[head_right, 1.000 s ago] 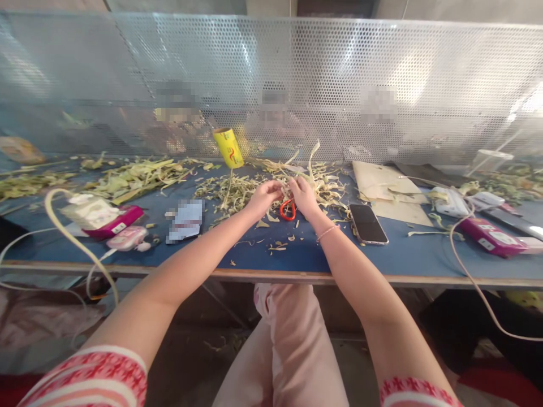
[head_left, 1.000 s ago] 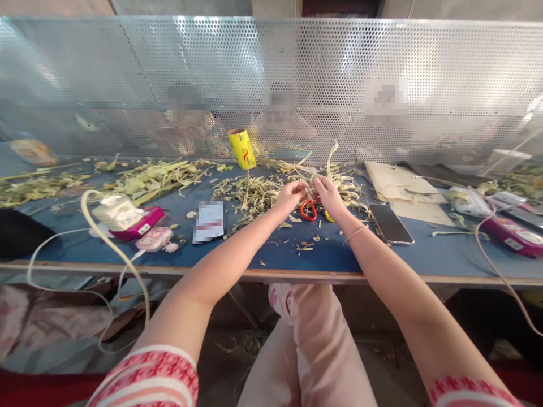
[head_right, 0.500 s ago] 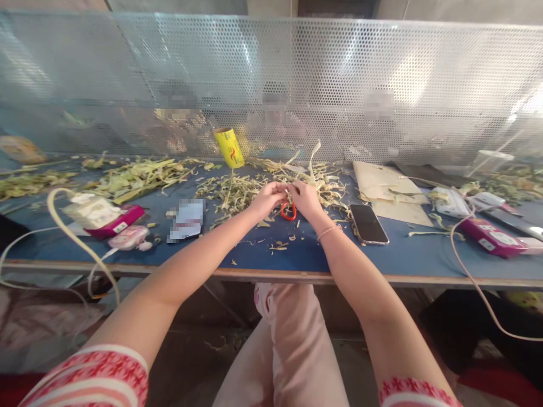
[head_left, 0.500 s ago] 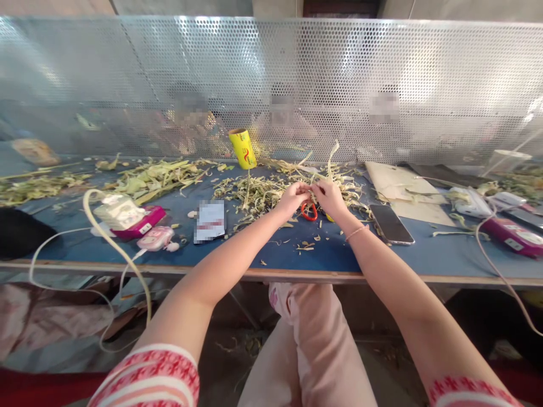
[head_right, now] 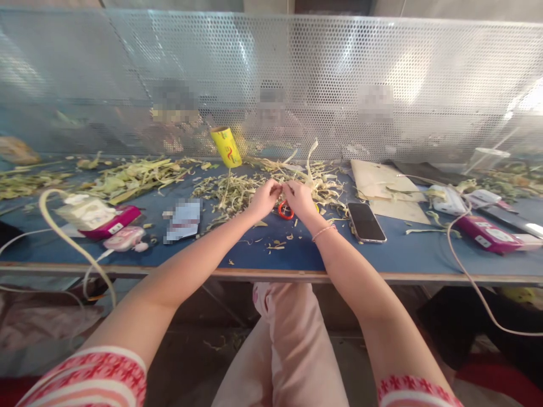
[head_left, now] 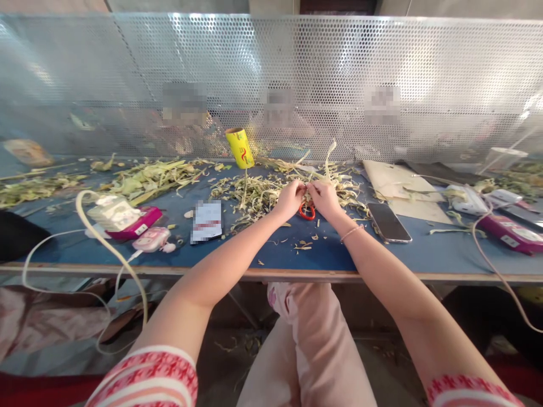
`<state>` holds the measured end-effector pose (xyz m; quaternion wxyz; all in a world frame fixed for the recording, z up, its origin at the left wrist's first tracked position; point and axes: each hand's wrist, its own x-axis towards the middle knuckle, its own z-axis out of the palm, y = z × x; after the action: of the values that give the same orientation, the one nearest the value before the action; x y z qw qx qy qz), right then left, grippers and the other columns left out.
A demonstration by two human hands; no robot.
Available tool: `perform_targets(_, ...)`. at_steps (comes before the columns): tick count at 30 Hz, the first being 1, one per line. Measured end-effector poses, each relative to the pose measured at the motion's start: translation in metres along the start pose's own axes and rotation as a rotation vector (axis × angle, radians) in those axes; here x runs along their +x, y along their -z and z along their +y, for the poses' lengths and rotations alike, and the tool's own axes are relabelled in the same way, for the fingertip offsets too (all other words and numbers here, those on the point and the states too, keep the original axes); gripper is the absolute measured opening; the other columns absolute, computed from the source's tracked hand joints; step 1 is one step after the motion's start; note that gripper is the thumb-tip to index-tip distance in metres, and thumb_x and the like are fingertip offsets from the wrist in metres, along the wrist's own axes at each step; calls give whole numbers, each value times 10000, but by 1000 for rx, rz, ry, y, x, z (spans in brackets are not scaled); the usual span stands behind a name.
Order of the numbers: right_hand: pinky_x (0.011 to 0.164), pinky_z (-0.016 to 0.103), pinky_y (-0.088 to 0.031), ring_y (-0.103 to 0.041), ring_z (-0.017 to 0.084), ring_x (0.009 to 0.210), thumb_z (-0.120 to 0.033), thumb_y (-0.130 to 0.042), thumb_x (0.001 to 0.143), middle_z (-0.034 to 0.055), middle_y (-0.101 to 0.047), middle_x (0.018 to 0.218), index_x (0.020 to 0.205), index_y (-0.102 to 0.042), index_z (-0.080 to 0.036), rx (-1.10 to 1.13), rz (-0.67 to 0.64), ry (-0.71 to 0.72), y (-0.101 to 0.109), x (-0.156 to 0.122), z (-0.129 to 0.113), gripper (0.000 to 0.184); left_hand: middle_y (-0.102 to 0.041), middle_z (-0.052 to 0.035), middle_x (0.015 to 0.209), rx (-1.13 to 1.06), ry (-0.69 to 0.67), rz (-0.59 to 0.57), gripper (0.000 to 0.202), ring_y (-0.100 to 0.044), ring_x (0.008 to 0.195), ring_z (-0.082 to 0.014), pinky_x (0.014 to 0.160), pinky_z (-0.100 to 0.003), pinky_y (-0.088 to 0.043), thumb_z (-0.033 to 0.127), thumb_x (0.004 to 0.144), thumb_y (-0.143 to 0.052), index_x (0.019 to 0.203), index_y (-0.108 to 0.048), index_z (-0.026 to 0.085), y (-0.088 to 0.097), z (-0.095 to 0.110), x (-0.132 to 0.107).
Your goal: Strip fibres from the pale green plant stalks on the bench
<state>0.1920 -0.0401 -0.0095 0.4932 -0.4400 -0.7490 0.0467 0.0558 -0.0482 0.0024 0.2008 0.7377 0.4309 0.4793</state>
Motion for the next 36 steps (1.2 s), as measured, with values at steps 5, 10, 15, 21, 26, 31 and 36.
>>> perform_targets(5,666,282,-413,-540,165,673,-331,-422,933,42,-574,638,616,-545,-191,-35,-9,108,-3,-2,2,368,-576,-26,737,96,43,44,165,-561,723,-167,710,-300,-437,100,858,-455,746,-415,214,-1,3,-2)
perform_targets(10,671,274,-421,-580,171,691,-335,-439,942,58,-644,698,693,-633,-187,-100,-21,170,1,-5,-2,348,-542,-5,684,53,85,33,168,-554,628,-150,653,-295,-457,93,871,-418,764,-381,218,-3,5,-5)
perform_targets(15,663,268,-402,-592,172,707,-291,-454,931,63,-676,752,745,-651,-191,-136,-40,138,3,-6,-5,289,-535,28,655,-160,213,-45,121,-527,451,-93,509,-242,-464,130,903,-380,814,-401,209,-3,10,-8)
perform_targets(21,622,251,-360,-506,134,619,-282,-459,907,18,-579,631,648,-548,-185,-32,-33,43,2,-3,0,290,-540,20,751,-330,295,-1,126,-578,552,-84,553,-248,-539,105,884,-433,788,-438,186,-6,10,-5)
perform_targets(26,575,245,-324,-419,109,546,-314,-505,872,-23,-502,572,651,-475,-196,8,-21,-65,3,-3,-1,252,-514,25,772,-502,399,-19,116,-583,563,-73,617,-288,-569,138,903,-440,795,-439,179,-11,6,-3)
perform_targets(31,570,249,-322,-391,110,550,-316,-496,858,-35,-418,533,584,-393,-205,41,-20,-39,4,-2,-2,313,-496,37,746,-498,433,8,138,-566,543,-62,611,-267,-549,136,916,-419,789,-406,189,-13,10,-4)
perform_targets(36,617,267,-357,-428,121,589,-352,-481,877,-14,-441,563,558,-407,-200,58,3,46,3,-2,-1,361,-457,51,716,-518,439,52,155,-557,552,-69,616,-268,-531,129,928,-382,793,-363,203,-16,9,-3)
